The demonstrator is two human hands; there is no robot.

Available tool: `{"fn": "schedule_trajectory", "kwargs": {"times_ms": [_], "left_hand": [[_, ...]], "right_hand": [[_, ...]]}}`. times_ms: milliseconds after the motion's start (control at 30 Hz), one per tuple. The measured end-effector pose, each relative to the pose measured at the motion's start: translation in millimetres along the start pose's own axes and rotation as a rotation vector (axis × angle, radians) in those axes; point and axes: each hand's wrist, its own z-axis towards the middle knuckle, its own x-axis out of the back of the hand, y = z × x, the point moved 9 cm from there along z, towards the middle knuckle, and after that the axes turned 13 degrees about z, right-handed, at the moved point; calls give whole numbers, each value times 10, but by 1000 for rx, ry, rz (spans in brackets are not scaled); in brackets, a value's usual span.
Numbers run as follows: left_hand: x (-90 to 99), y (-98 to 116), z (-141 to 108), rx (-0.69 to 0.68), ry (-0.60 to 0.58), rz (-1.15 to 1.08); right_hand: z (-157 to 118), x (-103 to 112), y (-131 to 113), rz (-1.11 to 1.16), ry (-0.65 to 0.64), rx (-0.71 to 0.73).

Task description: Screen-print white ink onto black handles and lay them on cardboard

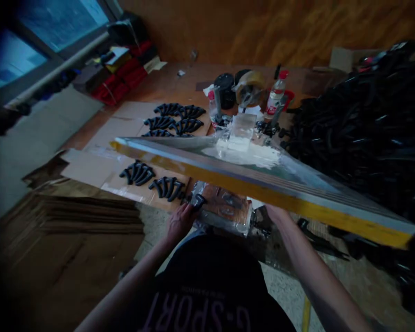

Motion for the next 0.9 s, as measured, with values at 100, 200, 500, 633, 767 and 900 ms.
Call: {"fn": "schedule_trajectory", "kwargs": {"times_ms": [100, 200, 500, 633, 767, 900], "left_hand": [[-53, -24, -35, -37, 16, 31], [-98, -1, -46, -83, 36, 55], [-116, 36, -30, -180, 130, 0], [-124, 23, -22, -163, 123, -13], [-127, 40, -23, -184, 109, -20], [-118, 43, -25, -191, 94, -14]], "right_hand": [[-162, -794, 153, -95, -157, -72], [-227, -1495, 246, -319, -351, -36], [-12, -2110, 540, -861, -484, 61], [62, -2091, 589, -853, -427, 37], [19, -2112, 637, -870, -487, 17], [110, -2246, 581, -917, -435, 86]]}}
